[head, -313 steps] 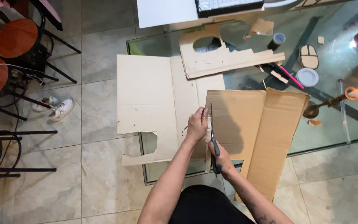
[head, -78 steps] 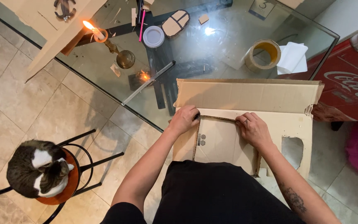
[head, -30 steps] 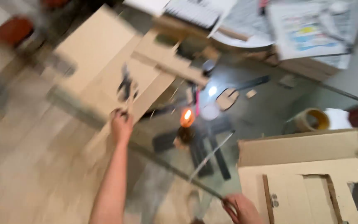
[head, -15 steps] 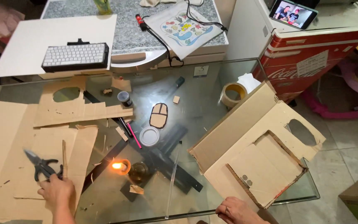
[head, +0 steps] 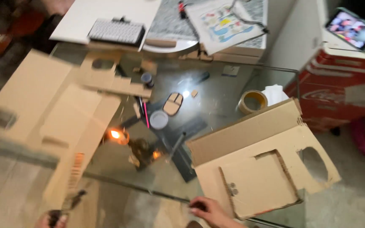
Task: The person cuts strips of cardboard with scissors, then uses a lit candle to char the edges of the strips. The person repeatedly places the charred strips onto a larger cardboard base, adjusting their positions.
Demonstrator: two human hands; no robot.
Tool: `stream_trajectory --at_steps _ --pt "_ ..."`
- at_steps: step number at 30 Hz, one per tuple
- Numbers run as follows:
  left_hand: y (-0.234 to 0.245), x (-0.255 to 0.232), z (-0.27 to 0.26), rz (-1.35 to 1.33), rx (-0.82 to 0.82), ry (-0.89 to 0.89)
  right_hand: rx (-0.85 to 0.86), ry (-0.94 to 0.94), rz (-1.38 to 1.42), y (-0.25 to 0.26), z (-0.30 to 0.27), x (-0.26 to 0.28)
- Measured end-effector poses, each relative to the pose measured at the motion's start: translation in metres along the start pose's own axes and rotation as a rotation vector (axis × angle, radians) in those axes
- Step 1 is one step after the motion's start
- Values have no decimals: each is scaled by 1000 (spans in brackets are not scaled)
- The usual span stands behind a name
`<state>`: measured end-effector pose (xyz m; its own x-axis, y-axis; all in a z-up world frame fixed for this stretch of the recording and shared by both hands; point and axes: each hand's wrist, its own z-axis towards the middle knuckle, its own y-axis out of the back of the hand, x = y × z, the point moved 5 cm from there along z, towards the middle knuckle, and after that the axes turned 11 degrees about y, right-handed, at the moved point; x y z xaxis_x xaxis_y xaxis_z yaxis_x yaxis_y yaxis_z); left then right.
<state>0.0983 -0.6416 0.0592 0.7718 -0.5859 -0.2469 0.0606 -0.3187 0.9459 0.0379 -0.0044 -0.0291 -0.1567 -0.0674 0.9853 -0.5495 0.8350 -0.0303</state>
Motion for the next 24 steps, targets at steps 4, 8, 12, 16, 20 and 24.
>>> stream_trajectory --at_steps 4,8,12,16,20,24 --pt "-65 -18 -241 74 -215 -109 423 -457 658 -20 -52 49" --pt "-126 -181 -409 -27 -36 -309 661 -563 956 12 -113 90" --pt "-58 -402 -551 -392 -62 -619 57 -536 1045 114 -135 81" --pt "-93 -498 -580 -513 85 -699 -148 -363 1184 199 -113 103" --pt "-132 -534 -580 -596 268 -714 -218 -202 979 254 -104 98" --pt "-178 -537 -546 -862 683 -298 -381 -62 351 318 -116 86"
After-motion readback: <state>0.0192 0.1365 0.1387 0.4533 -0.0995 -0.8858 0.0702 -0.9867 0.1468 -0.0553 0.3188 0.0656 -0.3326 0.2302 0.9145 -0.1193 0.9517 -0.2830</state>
